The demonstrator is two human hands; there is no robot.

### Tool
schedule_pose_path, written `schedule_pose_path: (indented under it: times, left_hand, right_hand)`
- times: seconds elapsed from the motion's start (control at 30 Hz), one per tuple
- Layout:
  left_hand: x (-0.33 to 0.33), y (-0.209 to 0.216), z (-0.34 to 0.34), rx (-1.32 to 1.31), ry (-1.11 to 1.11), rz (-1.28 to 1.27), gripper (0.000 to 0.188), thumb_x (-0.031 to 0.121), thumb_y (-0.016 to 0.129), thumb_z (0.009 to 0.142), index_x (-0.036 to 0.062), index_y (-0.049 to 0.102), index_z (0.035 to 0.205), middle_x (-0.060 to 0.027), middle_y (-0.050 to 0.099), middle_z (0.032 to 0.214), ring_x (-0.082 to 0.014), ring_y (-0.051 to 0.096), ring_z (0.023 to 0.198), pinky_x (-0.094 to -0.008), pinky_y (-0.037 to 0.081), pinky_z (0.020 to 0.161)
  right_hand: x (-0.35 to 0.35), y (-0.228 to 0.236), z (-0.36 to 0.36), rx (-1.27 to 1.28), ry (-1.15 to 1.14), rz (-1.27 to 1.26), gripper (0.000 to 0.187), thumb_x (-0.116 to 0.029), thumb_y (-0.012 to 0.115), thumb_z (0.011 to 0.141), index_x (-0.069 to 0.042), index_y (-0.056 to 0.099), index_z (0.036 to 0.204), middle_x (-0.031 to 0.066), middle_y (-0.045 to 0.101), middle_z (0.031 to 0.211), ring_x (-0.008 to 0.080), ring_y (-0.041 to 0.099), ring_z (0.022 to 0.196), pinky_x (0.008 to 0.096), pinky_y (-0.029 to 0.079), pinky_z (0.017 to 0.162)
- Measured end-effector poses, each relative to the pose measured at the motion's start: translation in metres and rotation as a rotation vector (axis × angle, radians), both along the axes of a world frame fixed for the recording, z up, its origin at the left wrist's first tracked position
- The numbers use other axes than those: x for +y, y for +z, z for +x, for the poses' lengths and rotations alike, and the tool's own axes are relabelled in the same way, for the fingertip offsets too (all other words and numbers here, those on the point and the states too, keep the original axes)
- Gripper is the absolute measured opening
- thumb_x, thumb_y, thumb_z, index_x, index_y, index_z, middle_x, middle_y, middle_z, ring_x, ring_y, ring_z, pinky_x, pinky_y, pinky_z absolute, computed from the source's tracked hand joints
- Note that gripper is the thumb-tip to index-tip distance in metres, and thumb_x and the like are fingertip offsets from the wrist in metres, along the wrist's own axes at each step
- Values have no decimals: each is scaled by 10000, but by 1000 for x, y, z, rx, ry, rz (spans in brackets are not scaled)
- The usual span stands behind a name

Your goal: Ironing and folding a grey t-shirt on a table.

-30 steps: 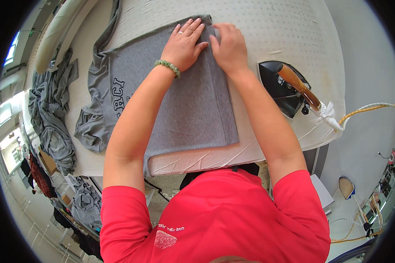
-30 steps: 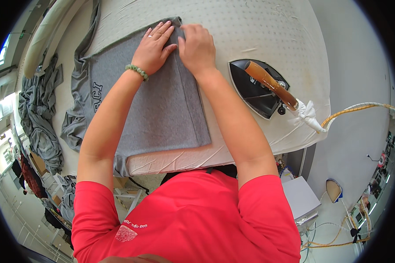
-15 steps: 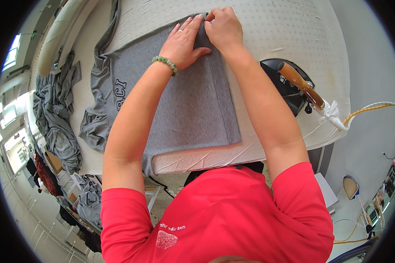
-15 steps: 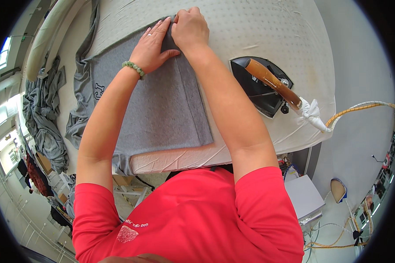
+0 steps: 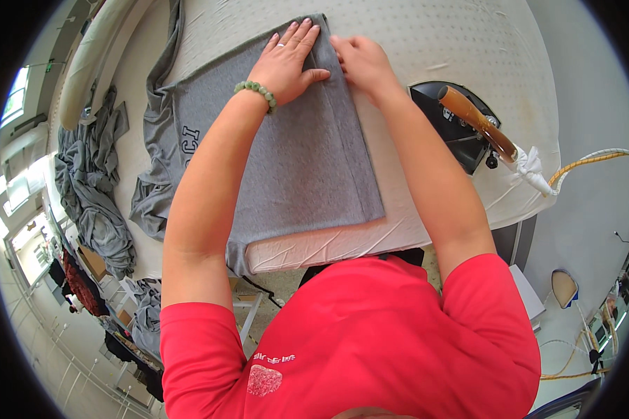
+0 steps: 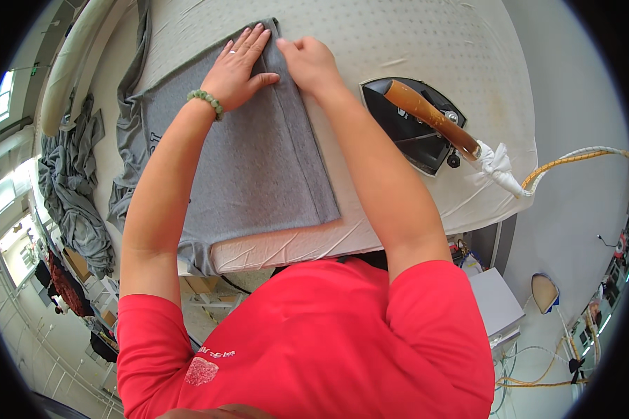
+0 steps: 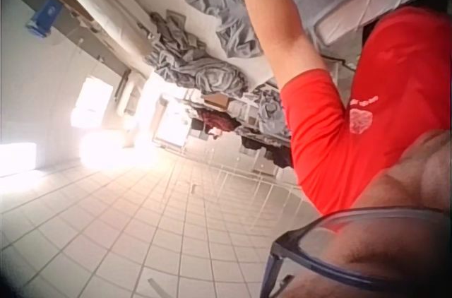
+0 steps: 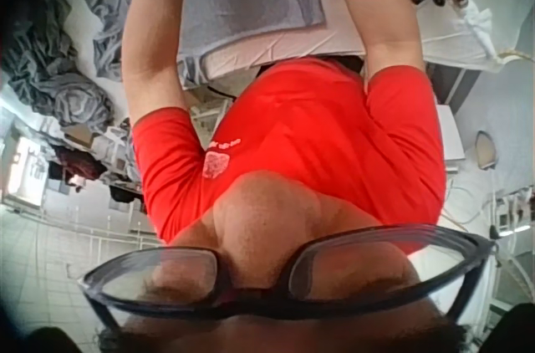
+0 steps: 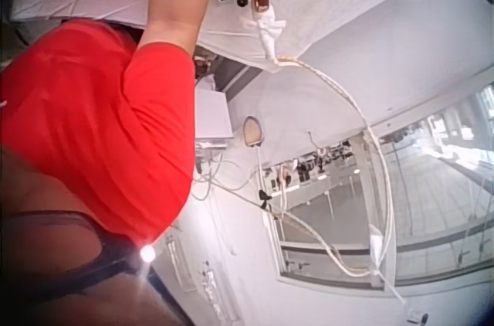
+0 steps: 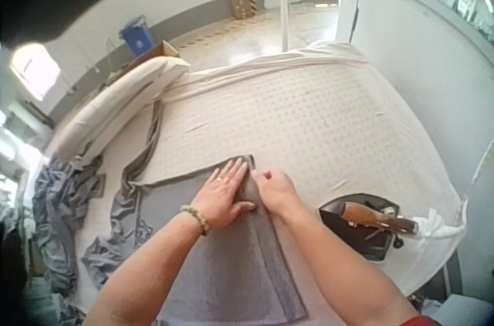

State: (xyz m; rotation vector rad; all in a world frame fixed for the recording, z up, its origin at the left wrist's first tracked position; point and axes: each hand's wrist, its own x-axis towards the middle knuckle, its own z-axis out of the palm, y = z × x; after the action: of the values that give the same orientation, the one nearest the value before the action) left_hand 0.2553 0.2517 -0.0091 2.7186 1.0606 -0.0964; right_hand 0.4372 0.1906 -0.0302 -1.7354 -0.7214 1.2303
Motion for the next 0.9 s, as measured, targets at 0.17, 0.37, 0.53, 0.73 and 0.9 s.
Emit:
schedule_pose_path:
  times: [0.17,0.37,0.53,0.73,0.9]
  left_hand:
    - [-1,-1,3,60,-3,15,926,601,612,1007,128,234,1708,-78,183,1788,-259,151,1651,-475,174,1332]
    - [-3,15,11,120,46,-143,1036,567,706,950,26,220,1688,-175,145,1782,-338,101,1653,-477,138,1338]
    - [-34,19,17,68,67,-52,971,530,676,981,0,244,1671,-192,171,1770,-358,128,1645,-483,145,1335]
    - [-233,3,5,-248,83,-108,776,374,666,959,-73,450,1556,-256,346,1688,-434,265,1597,-572,214,1294]
    - [-307,-9,13,-261,182,-65,751,360,621,983,-39,420,1587,-224,339,1699,-409,239,1610,-558,176,1311]
  right_hand:
    - [-137,14,-1,142,186,-108,568,-292,863,890,12,611,1298,69,740,987,133,677,865,305,562,754]
    - [-263,40,-21,144,178,-147,527,-113,831,878,-2,571,1323,53,714,816,94,647,730,288,534,684]
    - [-279,38,-23,74,95,-123,493,-61,766,917,-17,549,1358,68,684,819,146,662,715,314,539,679]
    - [-269,67,-22,-541,369,272,570,-78,718,925,-14,516,1454,199,642,1305,336,666,1156,450,539,980]
    - [-176,29,-40,-863,525,620,711,-294,734,953,37,459,1519,248,538,1533,418,504,1434,554,358,1221]
